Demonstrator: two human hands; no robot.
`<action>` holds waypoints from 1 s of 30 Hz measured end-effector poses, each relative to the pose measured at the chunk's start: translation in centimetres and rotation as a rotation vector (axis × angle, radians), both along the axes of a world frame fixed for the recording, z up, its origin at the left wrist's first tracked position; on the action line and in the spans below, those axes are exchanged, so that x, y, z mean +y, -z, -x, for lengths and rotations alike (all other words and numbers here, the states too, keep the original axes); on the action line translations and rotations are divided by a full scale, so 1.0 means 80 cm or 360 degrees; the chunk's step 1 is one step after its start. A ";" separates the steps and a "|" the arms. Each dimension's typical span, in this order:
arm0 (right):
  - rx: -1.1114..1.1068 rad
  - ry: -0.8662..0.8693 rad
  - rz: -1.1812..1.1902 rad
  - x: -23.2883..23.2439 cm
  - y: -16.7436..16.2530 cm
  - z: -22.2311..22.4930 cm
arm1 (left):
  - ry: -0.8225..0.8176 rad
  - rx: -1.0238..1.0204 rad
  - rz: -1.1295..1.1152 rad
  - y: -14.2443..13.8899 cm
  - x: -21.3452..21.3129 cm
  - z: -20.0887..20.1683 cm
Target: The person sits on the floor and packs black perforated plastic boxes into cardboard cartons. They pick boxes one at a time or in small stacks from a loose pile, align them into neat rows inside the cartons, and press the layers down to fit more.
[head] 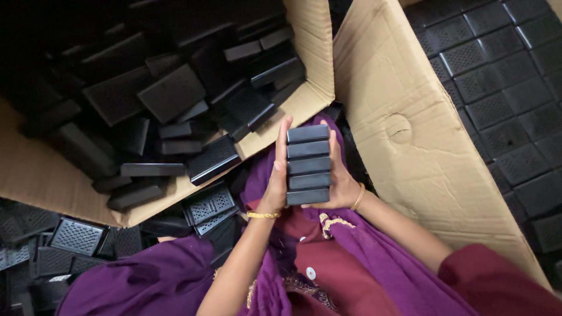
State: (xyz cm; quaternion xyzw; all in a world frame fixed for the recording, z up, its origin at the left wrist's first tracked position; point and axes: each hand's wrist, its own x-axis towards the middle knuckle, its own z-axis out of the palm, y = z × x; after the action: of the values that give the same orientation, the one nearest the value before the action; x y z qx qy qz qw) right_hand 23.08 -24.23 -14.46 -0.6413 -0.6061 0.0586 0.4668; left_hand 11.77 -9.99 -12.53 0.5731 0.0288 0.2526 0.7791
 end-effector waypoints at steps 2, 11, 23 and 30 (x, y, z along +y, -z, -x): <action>0.0028 0.0008 -0.0057 0.000 0.010 -0.003 | 0.0081 -0.0004 0.0174 0.002 0.000 0.001; -0.0023 -0.0011 -0.0064 0.011 0.005 -0.009 | -0.0004 -0.0125 0.0398 0.011 0.000 -0.003; 0.0002 0.0197 -0.0095 -0.030 -0.123 -0.003 | 0.0341 -0.0138 0.0434 -0.059 -0.018 -0.041; 0.0203 0.0626 0.0043 -0.143 -0.214 -0.021 | 0.0793 -0.0310 -0.0083 -0.121 -0.072 -0.125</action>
State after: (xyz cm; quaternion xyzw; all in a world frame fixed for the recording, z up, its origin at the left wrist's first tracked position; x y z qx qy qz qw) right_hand 24.75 -35.64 2.65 -0.7485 -0.4375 0.0149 0.4980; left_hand 21.79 -15.76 -2.82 0.5555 -0.1946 0.1077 0.8012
